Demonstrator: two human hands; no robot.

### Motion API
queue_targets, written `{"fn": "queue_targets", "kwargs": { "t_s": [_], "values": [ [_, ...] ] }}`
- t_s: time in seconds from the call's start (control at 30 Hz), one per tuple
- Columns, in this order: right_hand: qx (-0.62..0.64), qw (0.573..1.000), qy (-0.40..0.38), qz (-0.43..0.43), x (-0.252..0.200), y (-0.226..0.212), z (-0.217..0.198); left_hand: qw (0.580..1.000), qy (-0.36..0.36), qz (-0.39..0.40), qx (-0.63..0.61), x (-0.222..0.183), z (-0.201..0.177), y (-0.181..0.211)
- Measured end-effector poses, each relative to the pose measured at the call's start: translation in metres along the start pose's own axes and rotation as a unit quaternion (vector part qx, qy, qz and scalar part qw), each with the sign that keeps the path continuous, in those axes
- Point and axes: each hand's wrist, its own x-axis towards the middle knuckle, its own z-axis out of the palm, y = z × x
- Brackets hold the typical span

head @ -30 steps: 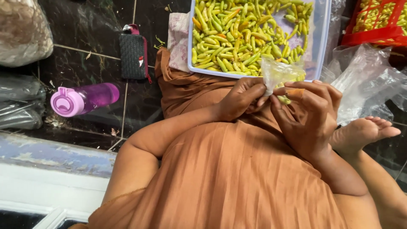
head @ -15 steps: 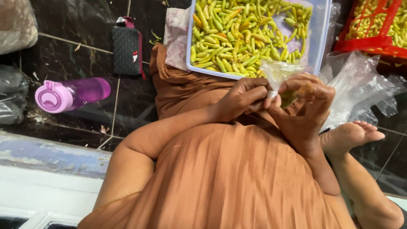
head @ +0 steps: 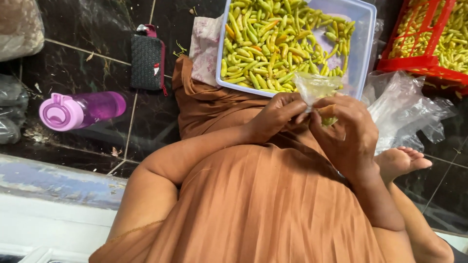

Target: The person sits on the floor and packs small green vegetables from a plastic tray into clear plastic bags. They repeatedly pick up vegetables, place them into bags, and set the filled bags aside.

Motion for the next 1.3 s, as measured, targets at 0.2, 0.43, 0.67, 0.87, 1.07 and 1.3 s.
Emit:
{"fn": "queue_targets", "kwargs": {
  "t_s": [0.2, 0.43, 0.67, 0.87, 1.07, 1.3],
  "values": [
    [-0.086, 0.996, -0.025, -0.006, -0.001, -0.009, -0.002, 1.000, -0.001, -0.018, 0.008, -0.003, -0.009, -0.013],
    [-0.012, 0.999, -0.041, 0.015, 0.000, -0.002, 0.005, 0.992, 0.051, -0.012, 0.112, -0.011, -0.011, -0.008],
    [0.034, 0.999, -0.022, -0.022, -0.013, -0.005, 0.002, 0.996, 0.017, -0.071, 0.055, -0.026, 0.003, 0.019],
    [0.104, 0.993, -0.010, -0.049, -0.029, 0.005, 0.002, 0.991, -0.064, -0.099, 0.068, -0.025, -0.010, 0.008],
    [0.242, 0.967, -0.068, 0.043, -0.047, 0.011, -0.009, 0.972, -0.145, -0.096, 0.161, -0.023, -0.012, -0.006],
    [0.081, 0.991, 0.029, 0.099, -0.038, -0.007, 0.006, 0.984, -0.074, -0.135, 0.091, -0.011, -0.037, -0.025]
  ]
}}
